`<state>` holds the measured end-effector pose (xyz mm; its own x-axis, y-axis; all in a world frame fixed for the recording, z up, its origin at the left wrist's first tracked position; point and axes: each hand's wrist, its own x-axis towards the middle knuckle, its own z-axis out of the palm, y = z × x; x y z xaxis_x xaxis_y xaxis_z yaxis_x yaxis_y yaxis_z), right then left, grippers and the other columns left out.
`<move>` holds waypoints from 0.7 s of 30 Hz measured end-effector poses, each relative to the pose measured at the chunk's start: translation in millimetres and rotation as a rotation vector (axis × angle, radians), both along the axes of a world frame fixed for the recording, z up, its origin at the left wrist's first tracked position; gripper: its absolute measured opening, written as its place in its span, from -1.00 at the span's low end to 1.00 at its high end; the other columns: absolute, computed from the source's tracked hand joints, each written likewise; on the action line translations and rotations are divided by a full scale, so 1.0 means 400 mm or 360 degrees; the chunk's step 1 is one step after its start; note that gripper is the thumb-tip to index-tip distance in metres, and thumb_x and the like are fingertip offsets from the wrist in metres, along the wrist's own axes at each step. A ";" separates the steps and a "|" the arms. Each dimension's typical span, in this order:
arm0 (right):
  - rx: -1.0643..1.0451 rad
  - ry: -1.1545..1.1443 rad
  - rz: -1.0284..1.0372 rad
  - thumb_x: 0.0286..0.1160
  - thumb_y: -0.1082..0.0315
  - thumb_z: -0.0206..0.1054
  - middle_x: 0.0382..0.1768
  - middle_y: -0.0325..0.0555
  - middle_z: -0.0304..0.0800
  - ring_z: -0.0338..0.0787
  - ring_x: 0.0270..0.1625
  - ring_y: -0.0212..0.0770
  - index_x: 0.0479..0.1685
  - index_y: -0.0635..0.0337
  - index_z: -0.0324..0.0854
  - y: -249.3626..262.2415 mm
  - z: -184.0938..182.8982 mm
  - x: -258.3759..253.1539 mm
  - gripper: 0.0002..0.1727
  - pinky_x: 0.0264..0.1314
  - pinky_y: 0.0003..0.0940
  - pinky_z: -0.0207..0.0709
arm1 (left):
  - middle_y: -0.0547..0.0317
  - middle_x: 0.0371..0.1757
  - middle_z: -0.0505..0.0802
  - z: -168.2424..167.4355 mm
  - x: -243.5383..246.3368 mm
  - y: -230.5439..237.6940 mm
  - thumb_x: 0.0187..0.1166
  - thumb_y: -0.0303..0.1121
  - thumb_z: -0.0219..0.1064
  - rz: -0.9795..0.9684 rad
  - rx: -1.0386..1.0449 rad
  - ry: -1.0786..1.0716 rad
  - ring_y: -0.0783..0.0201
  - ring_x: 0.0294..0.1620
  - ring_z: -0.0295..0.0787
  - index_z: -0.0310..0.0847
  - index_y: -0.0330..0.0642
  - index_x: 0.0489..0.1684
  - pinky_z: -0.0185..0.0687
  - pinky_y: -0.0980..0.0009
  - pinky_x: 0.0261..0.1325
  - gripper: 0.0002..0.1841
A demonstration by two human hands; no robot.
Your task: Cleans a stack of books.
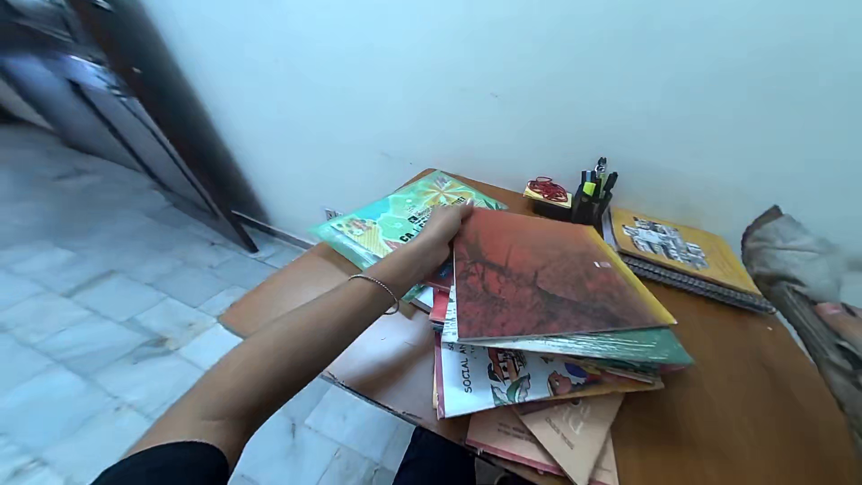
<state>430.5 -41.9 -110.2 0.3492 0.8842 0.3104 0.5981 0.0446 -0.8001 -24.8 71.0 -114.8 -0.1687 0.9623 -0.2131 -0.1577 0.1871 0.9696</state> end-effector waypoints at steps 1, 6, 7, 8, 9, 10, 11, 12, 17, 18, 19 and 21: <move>-0.0030 -0.0084 -0.0003 0.85 0.30 0.07 -0.25 -0.15 0.62 0.53 -0.25 -0.66 0.18 0.53 0.58 0.020 -0.003 0.005 -0.62 -0.10 -0.64 0.44 | 0.04 -0.20 0.78 -0.021 -0.014 0.002 0.84 -0.14 0.05 -0.0018 -0.0052 0.0021 0.25 -0.25 0.74 0.57 -0.29 0.14 0.69 0.25 -0.14 -0.63; -0.0079 -0.0333 0.0049 0.84 0.26 0.13 -0.06 0.36 0.73 0.67 -0.04 0.06 0.25 0.47 0.65 0.090 0.065 -0.140 -0.60 0.10 0.15 0.46 | -0.09 0.19 0.68 -0.027 -0.085 -0.048 0.88 -0.27 0.01 -0.0214 0.0045 0.0203 0.30 -0.14 0.72 0.24 -0.31 0.62 0.66 0.37 -0.09 -0.55; -0.0095 -0.0406 0.0102 0.83 0.26 0.15 -0.01 0.49 0.75 0.71 0.04 0.29 0.28 0.47 0.66 0.109 0.084 -0.183 -0.60 0.15 0.37 0.42 | -0.14 0.31 0.62 -0.025 -0.093 -0.062 0.87 -0.32 0.01 -0.0238 0.0033 0.0202 0.31 -0.10 0.72 0.08 -0.29 0.73 0.66 0.39 -0.06 -0.50; -0.0126 -0.0483 0.0157 0.83 0.25 0.16 -0.01 0.52 0.75 0.71 0.06 0.41 0.27 0.44 0.68 0.129 0.102 -0.234 -0.60 0.14 0.46 0.39 | -0.14 0.33 0.60 -0.024 -0.100 -0.073 0.86 -0.37 0.02 -0.0239 0.0024 0.0191 0.33 -0.09 0.72 -0.01 -0.27 0.77 0.66 0.42 -0.04 -0.46; -0.0159 -0.0555 0.0209 0.84 0.23 0.17 0.00 0.51 0.76 0.72 0.08 0.44 0.26 0.40 0.70 0.146 0.116 -0.293 -0.60 0.14 0.50 0.39 | -0.13 0.32 0.63 -0.026 -0.106 -0.081 0.84 -0.42 0.05 -0.0237 0.0021 0.0177 0.33 -0.06 0.73 -0.02 -0.28 0.78 0.67 0.42 0.02 -0.44; -0.0171 -0.0617 0.0276 0.83 0.22 0.18 0.02 0.50 0.77 0.73 0.10 0.45 0.25 0.38 0.72 0.159 0.127 -0.359 -0.61 0.15 0.49 0.42 | -0.11 0.26 0.66 -0.031 -0.108 -0.085 0.80 -0.46 0.09 -0.0237 0.0029 0.0175 0.34 -0.03 0.74 0.01 -0.30 0.76 0.67 0.42 0.06 -0.44; -0.0150 -0.0668 0.0365 0.81 0.22 0.20 0.05 0.49 0.75 0.73 0.12 0.43 0.20 0.39 0.73 0.168 0.130 -0.428 -0.62 0.14 0.46 0.45 | -0.11 0.24 0.67 -0.037 -0.107 -0.088 0.78 -0.49 0.13 -0.0233 0.0039 0.0183 0.33 0.01 0.72 0.05 -0.34 0.74 0.64 0.42 0.10 -0.44; -0.0176 -0.0696 0.0480 0.80 0.21 0.21 0.18 0.49 0.69 0.70 0.24 0.43 0.25 0.39 0.72 0.171 0.132 -0.499 -0.60 0.25 0.43 0.45 | -0.12 0.25 0.68 -0.043 -0.104 -0.089 0.75 -0.52 0.17 -0.0225 0.0052 0.0199 0.33 0.05 0.70 0.09 -0.37 0.72 0.62 0.42 0.14 -0.44; -0.0472 -0.1010 0.1094 0.82 0.13 0.15 0.57 0.28 0.47 0.75 0.30 0.25 0.49 0.28 0.58 0.099 0.091 -0.814 -0.52 0.28 0.20 0.61 | 0.12 -0.14 0.74 -0.065 -0.090 -0.107 0.78 -0.48 0.11 -0.0002 0.0162 0.0210 0.41 -0.21 0.71 0.46 -0.32 0.26 0.68 0.44 -0.07 -0.79; -0.0454 -0.1072 0.1134 0.83 0.14 0.14 0.54 0.24 0.49 0.76 0.27 0.21 0.51 0.28 0.55 0.087 0.070 -0.845 -0.52 0.24 0.14 0.64 | 0.21 -0.23 0.72 -0.069 -0.087 -0.113 0.80 -0.48 0.06 0.0058 0.0194 0.0187 0.45 -0.28 0.69 0.46 -0.26 0.14 0.68 0.47 -0.14 -0.86; -0.0417 -0.1136 0.1136 0.84 0.15 0.11 0.49 0.20 0.52 0.77 0.25 0.17 0.53 0.29 0.52 0.082 0.054 -0.860 -0.52 0.19 0.07 0.66 | 0.26 -0.29 0.73 -0.077 -0.089 -0.111 0.79 -0.49 0.06 0.0088 0.0218 0.0168 0.47 -0.33 0.69 0.48 -0.22 0.06 0.69 0.49 -0.19 -0.89; -0.0383 -0.1177 0.1110 0.85 0.19 0.09 0.46 0.21 0.54 0.77 0.23 0.18 0.51 0.30 0.54 0.096 0.040 -0.845 -0.54 0.15 0.08 0.66 | 0.24 -0.31 0.73 -0.083 -0.091 -0.101 0.76 -0.53 0.10 0.0075 0.0207 0.0196 0.48 -0.35 0.69 0.49 -0.25 0.04 0.67 0.51 -0.21 -0.90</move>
<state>92.3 -3.4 -94.3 -0.4680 0.8833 0.0277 0.8451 0.4565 -0.2783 -61.3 30.8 -148.2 -0.2315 0.9708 -0.0626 -0.0421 0.0543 0.9976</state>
